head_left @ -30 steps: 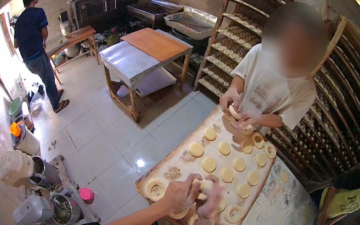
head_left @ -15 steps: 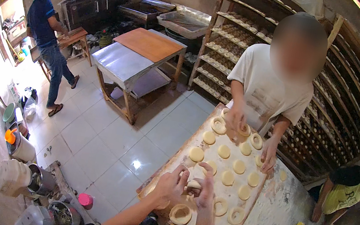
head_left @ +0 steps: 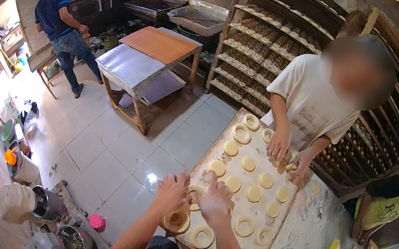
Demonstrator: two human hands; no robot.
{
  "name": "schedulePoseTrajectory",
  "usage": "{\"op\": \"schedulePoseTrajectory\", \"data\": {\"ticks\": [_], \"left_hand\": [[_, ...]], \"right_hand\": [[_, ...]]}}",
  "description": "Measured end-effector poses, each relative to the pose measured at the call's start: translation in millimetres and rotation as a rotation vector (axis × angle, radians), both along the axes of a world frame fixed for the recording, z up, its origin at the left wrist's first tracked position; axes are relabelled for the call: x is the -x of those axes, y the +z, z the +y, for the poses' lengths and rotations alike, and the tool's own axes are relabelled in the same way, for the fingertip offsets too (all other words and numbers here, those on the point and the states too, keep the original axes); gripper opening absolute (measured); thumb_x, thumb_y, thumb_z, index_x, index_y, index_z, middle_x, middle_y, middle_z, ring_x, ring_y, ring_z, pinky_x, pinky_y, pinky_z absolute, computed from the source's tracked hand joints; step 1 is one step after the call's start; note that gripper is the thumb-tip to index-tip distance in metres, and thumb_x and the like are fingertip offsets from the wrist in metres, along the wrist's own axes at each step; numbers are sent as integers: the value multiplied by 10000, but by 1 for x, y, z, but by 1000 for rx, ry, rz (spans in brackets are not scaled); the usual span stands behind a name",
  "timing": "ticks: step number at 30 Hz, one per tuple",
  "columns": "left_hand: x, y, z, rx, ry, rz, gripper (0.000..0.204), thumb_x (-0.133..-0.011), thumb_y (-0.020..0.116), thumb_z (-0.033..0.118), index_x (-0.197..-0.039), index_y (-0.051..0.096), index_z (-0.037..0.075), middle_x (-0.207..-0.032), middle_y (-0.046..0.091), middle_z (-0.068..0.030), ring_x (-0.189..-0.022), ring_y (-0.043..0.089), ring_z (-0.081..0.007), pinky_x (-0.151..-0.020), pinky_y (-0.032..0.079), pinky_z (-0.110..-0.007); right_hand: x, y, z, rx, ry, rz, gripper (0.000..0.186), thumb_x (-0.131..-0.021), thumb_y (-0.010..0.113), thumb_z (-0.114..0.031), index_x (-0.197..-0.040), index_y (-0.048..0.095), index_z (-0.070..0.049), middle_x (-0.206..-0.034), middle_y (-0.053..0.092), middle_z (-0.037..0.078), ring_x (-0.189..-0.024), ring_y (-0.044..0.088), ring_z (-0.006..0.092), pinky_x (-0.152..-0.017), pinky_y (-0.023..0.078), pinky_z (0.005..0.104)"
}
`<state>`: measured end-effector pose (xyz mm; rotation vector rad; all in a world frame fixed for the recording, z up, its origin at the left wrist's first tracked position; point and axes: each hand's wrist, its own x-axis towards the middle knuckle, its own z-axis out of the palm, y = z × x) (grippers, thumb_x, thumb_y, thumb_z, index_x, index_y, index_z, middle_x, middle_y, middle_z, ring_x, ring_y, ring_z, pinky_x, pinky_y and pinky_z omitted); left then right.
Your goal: The person shapes dough into ring forms by hand and places them on a wooden board. They repeatedly pick up dough pieces, form them into circles, and arrange them in rows on the board while coworkers work nearby.
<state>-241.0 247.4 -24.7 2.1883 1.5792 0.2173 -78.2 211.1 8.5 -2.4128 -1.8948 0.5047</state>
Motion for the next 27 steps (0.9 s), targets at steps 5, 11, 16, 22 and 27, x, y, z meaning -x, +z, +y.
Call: {"op": "schedulePoseTrajectory", "data": {"ticks": [5, 11, 16, 22, 27], "left_hand": [[-9, 3, 0, -58, -21, -19, 773, -854, 706, 406, -1464, 361, 79, -1168, 540, -229, -1076, 557, -418, -886, 447, -571], [-73, -19, 61, -307, -83, -185, 465, -902, 647, 355, -1230, 557, 37, -1086, 572, -199, -1046, 554, -393, -868, 457, -488], [-113, -34, 74, -531, -228, -155, 317, -885, 648, 225, -1124, 565, 33, -1006, 588, -179, -953, 572, -387, -804, 473, -482], [-158, -5, 32, -221, -389, -484, 181, -873, 616, 87, -1034, 549, 37, -921, 577, -196, -898, 562, -401, -784, 462, -482], [-278, 7, -80, 99, -641, -768, 237, -843, 671, 52, -1059, 575, 32, -956, 623, -153, -883, 602, -360, -766, 509, -402]], "right_hand": [[-15, -1, -13, -71, -127, -26, 796, -877, 638, -465, -1525, 295, -156, -1212, 559, 164, -1139, 540, 353, -952, 407, 572], [-103, -26, -4, -93, -277, 3, 533, -939, 563, -438, -1355, 505, -110, -1276, 578, 170, -1233, 527, 381, -971, 435, 576], [-96, -50, 24, -233, -31, 155, 402, -915, 656, -272, -1247, 539, -77, -1151, 628, 195, -1065, 611, 379, -904, 493, 494], [-165, -29, -91, -557, -365, 989, 437, -862, 737, -156, -1233, 532, -52, -1086, 687, 203, -1051, 673, 330, -884, 520, 423], [-301, -35, -253, -457, -674, 604, 457, -841, 754, -133, -1264, 592, -71, -1137, 699, 198, -1088, 676, 286, -893, 529, 373]]}}
